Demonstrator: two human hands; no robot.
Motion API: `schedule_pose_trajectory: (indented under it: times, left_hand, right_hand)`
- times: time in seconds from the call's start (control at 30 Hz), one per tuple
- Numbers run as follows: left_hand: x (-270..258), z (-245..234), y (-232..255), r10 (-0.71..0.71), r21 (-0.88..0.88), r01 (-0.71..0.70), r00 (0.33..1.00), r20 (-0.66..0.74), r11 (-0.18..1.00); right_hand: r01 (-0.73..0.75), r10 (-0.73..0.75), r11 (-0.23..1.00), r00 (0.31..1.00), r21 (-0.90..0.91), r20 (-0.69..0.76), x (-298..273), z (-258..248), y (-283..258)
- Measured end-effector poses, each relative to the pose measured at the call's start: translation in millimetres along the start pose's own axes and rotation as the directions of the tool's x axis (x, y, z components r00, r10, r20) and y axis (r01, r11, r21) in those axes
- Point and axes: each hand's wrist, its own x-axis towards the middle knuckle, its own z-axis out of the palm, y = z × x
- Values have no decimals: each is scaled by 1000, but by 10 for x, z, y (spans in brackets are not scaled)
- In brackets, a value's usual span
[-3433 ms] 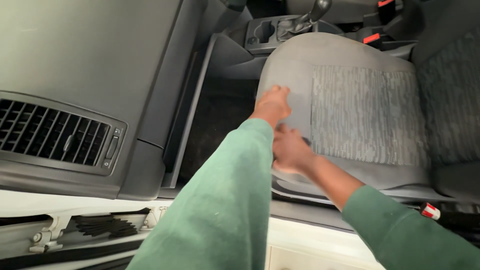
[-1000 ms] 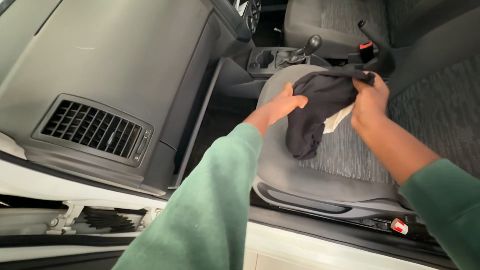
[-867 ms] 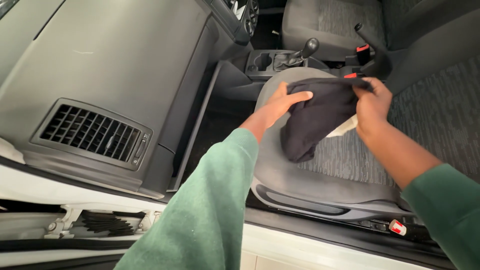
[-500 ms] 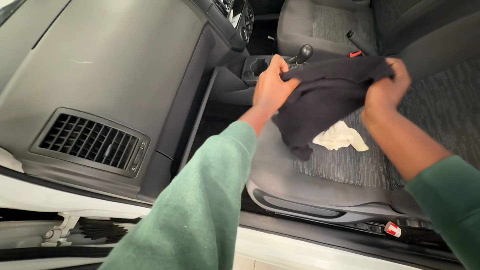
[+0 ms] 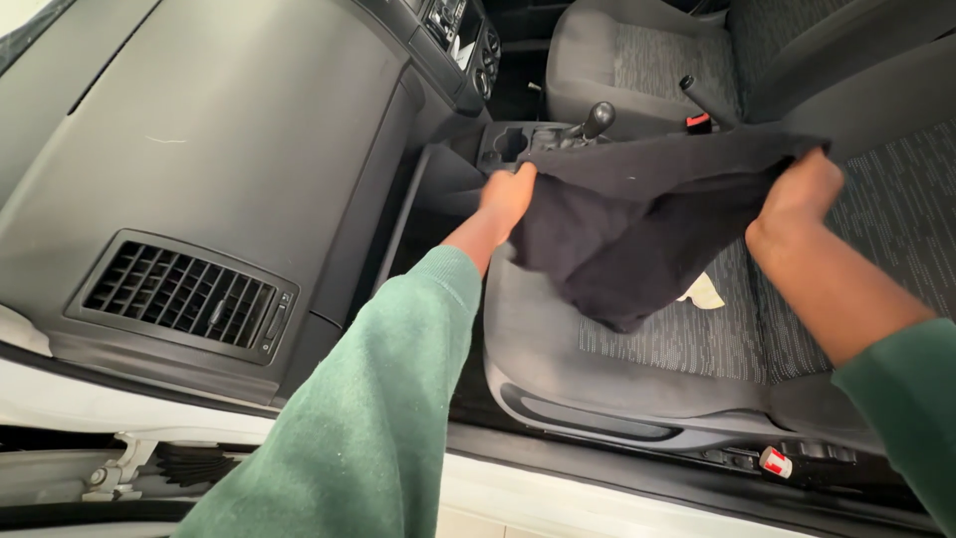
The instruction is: Wiping down the dashboard and glove box area of a car interior with a black cloth.
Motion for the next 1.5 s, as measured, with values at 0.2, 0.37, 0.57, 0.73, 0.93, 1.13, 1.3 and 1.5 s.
schedule_pose_trajectory:
  times: [0.2,0.37,0.57,0.73,0.93,1.13,1.3,1.5]
  left_hand:
    - [-602,47,642,-371,-330,511,837,402,794]
    - [67,251,-31,-99,-526,182,978,182,831]
    - [-604,-191,477,-228,-586,507,844,485,631]
    - [-689,32,568,-192,-481,619,715,672,621]
    - [-489,316,327,12,-787,497,843,538,366]
    - [-1034,162,705,-125,-798,493,868,481,347]
    - [-1418,111,976,-58,-684,631,749,660,368]
    - [-1677,281,1004,20,-751,590,782,622,298]
  right_hand:
    - [133,-86,937,984,-322,154,-40,-88,404]
    - [-417,416,903,794,-100,444,-503,154,-377]
    - [-480,504,856,693,-191,516,-717,226,-556]
    - [-361,368,927,822,-103,434,-821,200,-185]
    - [108,663,684,320,-721,677,-1258,25,-120]
    - [-142,356,933,491,-330,795,-922,-388,337]
    - [58,205,902,816,-428,541,-1008,-229,282]
    - [-771,814,566,465,-293,349,-1569,25,-126]
